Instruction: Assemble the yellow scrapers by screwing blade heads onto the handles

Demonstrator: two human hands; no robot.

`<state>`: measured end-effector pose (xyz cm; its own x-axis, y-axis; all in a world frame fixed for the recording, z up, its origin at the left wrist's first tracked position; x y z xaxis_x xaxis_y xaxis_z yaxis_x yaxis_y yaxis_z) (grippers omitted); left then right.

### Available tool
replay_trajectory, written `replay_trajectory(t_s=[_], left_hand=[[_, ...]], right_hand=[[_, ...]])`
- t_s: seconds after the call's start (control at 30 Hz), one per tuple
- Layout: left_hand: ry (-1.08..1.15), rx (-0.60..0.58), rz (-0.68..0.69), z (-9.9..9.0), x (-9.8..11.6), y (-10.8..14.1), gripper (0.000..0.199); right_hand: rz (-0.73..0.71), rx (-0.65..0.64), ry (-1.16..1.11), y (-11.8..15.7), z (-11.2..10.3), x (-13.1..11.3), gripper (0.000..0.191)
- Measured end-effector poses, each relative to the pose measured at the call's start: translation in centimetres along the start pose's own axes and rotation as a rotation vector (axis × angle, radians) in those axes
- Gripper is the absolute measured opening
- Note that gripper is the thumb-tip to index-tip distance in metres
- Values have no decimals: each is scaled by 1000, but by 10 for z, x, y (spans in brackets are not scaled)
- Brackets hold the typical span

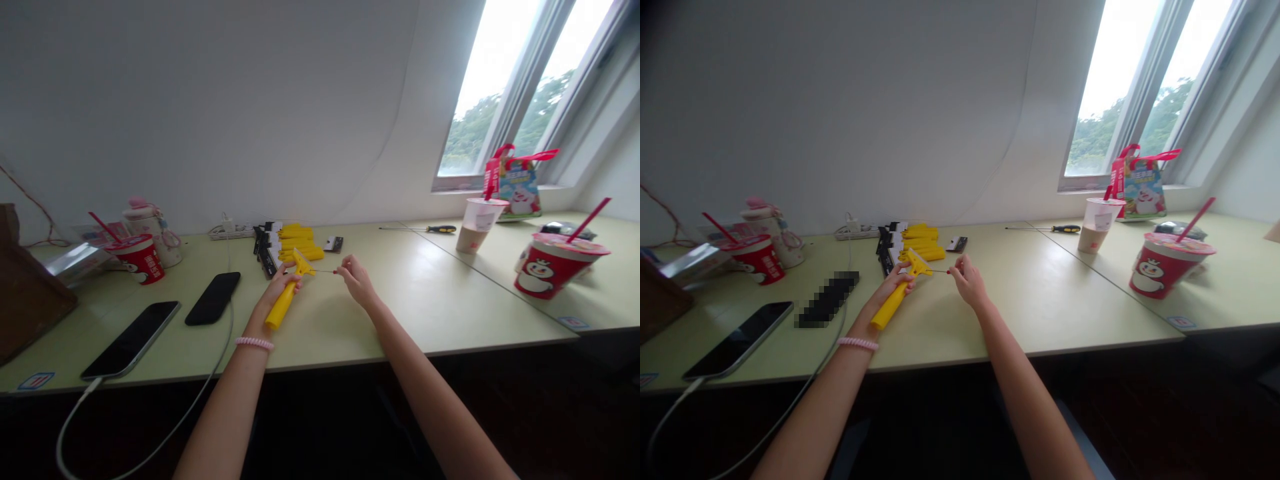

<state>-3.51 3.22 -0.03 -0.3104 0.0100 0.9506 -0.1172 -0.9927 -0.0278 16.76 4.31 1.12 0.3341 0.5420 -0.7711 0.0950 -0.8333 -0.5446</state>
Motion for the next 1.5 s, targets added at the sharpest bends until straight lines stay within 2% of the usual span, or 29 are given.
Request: replay_trajectory(t_s=[0.13, 0.4, 0.73, 1.27, 1.5], left_hand=[[-16, -2, -6, 2, 1, 1, 50], [-24, -32, -5, 0, -4, -2, 51], [-33, -63, 2, 2, -2, 1, 50], [-130, -53, -33, 6, -1, 6, 50], [-127, -48, -33, 4, -1, 5, 50]], right_hand=[[-67, 13, -42, 1, -1, -6, 15], [8, 0, 15, 0, 0, 0, 24], [-101, 68, 26, 1, -4, -9, 15], [70, -20, -57, 2, -3, -5, 25], [99, -4, -81, 0, -3, -1, 25]])
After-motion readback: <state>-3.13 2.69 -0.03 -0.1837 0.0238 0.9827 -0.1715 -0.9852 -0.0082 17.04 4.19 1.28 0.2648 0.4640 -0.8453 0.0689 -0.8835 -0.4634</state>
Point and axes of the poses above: each hand's wrist, its own y-axis away from the middle knuckle, its own z-axis out of the palm, x = y × z, the point moved 3 cm from there along -y, towards the middle knuckle, and after that the axes turned 4 degrees about -y, right-handed, at the moved point
